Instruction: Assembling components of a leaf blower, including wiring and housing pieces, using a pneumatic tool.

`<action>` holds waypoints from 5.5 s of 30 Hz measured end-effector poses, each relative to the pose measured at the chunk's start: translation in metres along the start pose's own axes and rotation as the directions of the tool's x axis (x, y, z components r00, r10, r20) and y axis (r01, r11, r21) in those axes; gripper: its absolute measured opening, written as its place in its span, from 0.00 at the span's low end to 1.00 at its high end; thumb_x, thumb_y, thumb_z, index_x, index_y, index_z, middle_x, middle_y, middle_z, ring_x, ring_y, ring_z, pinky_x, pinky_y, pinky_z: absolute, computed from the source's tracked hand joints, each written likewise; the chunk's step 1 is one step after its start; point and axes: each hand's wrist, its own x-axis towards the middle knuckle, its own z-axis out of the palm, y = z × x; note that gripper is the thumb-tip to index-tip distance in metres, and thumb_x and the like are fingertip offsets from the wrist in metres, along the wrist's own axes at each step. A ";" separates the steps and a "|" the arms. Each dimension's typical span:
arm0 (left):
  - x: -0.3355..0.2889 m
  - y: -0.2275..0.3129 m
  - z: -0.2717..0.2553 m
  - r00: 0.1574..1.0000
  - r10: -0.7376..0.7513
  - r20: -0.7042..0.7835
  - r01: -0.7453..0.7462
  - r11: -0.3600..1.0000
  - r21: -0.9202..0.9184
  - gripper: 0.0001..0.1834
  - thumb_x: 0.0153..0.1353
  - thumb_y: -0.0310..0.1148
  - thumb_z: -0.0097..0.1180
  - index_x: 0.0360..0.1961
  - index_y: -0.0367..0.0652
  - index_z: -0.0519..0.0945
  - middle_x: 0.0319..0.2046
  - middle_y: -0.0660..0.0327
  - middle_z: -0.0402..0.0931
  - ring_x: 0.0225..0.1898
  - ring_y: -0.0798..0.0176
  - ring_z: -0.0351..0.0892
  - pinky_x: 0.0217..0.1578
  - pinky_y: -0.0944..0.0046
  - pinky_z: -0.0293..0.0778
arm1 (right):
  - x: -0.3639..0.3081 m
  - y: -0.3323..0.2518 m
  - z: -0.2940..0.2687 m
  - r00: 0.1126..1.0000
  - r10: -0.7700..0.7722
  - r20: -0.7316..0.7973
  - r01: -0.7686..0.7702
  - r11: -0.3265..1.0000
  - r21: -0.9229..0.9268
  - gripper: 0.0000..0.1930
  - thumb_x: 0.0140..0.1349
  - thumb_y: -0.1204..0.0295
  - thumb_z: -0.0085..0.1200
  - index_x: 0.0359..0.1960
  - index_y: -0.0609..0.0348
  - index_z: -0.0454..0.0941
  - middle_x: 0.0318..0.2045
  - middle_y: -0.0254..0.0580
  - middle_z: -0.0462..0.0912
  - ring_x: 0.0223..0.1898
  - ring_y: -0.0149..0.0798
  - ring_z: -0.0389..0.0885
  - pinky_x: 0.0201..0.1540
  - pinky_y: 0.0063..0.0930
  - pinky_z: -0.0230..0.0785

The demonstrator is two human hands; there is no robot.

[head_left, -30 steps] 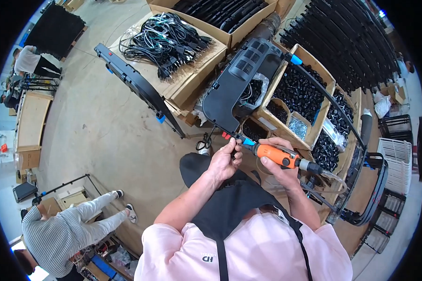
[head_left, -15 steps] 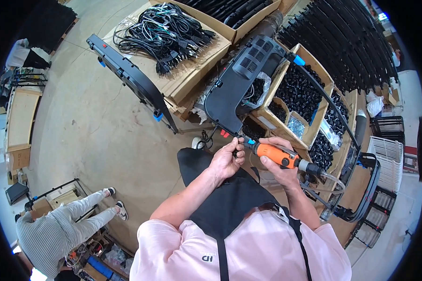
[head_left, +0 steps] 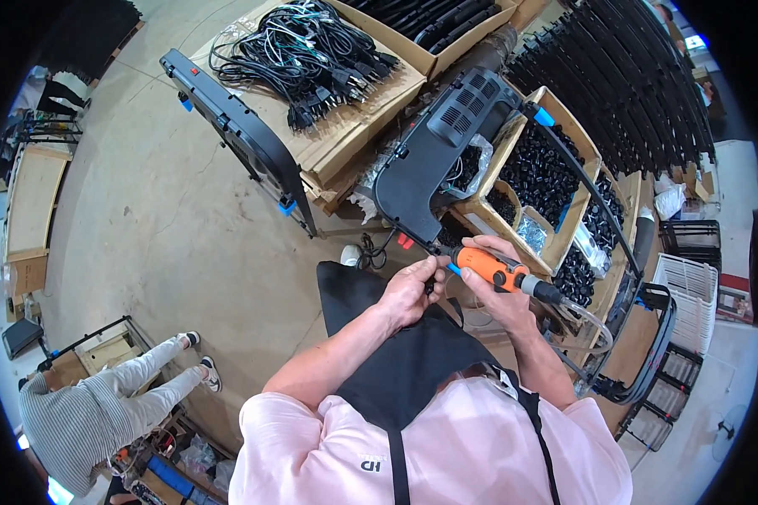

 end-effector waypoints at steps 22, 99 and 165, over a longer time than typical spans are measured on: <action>-0.013 0.008 -0.018 0.976 0.149 -0.161 -0.140 0.988 0.067 0.13 0.80 0.39 0.52 0.53 0.42 0.81 0.38 0.65 0.83 0.31 0.69 0.76 0.33 0.68 0.74 | 0.040 -0.001 0.015 0.972 -0.125 0.198 0.168 0.961 -0.221 0.22 0.60 0.75 0.70 0.57 0.59 0.80 0.48 0.42 0.88 0.48 0.33 0.88 0.53 0.30 0.80; 0.018 0.107 -0.007 0.985 0.161 0.060 -0.127 0.919 -0.373 0.13 0.79 0.42 0.54 0.51 0.44 0.79 0.32 0.67 0.76 0.30 0.69 0.73 0.31 0.69 0.71 | 0.098 -0.046 0.031 0.988 -0.036 0.148 0.015 0.990 0.142 0.28 0.62 0.79 0.69 0.63 0.62 0.72 0.58 0.53 0.84 0.60 0.42 0.82 0.66 0.38 0.75; 0.172 0.137 0.154 0.978 -0.098 0.182 0.139 0.963 -0.229 0.15 0.78 0.44 0.56 0.54 0.45 0.79 0.31 0.69 0.75 0.31 0.69 0.74 0.33 0.69 0.73 | 0.173 -0.014 -0.136 0.985 -0.019 -0.169 0.049 0.983 0.175 0.28 0.63 0.76 0.69 0.63 0.61 0.72 0.58 0.50 0.84 0.60 0.40 0.82 0.65 0.39 0.74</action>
